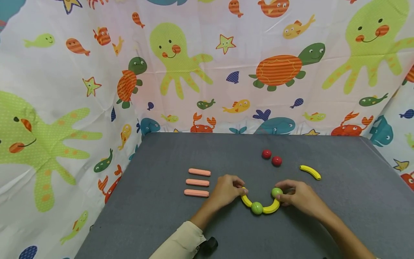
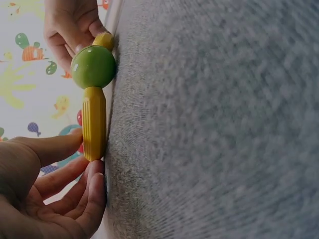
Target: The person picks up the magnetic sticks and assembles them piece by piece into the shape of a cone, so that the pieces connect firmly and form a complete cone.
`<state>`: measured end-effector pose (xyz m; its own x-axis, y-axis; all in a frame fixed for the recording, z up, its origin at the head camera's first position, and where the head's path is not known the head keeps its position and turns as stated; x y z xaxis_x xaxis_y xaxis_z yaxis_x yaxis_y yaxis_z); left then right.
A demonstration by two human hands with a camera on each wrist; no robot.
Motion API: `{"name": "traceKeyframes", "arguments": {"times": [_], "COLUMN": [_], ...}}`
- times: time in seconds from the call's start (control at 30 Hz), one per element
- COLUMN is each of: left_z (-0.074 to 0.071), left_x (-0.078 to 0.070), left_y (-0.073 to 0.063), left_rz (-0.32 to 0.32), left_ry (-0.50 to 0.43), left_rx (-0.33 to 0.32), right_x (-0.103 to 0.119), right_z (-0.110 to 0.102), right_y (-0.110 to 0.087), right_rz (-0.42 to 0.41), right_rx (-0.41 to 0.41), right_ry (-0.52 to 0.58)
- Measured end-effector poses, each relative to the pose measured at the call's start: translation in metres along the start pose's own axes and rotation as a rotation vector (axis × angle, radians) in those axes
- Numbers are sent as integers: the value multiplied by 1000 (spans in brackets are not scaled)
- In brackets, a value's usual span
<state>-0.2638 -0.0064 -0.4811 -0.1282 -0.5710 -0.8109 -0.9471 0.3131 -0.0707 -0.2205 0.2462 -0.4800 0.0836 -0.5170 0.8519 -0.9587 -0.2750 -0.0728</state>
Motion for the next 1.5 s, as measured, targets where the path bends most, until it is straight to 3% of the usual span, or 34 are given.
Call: {"name": "traceKeyframes", "arguments": {"times": [0.8,1.0,1.17,1.33,1.5], "left_z": [-4,-3,0,9,22], "left_x": [-2,-5,-16,-31,-42], "left_y": [25,20,10,-2,-13], "left_rz": [22,35,70,114,94], "left_ry": [-27,-46,-96,-160,-187], "left_rx": [-93,-128,-131,-95,-33], "right_x": [2,1,4,12,20], "right_z": [16,11,0,-14,-30], "right_y": [-7,-6,-4,-1,3], "right_rz": [-44,-59,-60,-96,-127], "right_rx": [33,42,12,-51,-151], "right_ry": [26,58,40,-6,-88]}}
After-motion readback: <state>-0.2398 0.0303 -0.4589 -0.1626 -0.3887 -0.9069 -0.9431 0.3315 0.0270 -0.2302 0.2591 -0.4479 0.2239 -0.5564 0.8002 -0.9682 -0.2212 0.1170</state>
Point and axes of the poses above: each hand's wrist, its own y-axis towards the middle knuckle, its own z-axis out of the palm, x = y × z, the point moved 5 cm from there along y, towards the middle knuckle, and after that the axes turned 7 degrees about -z, right-handed, at the moved point
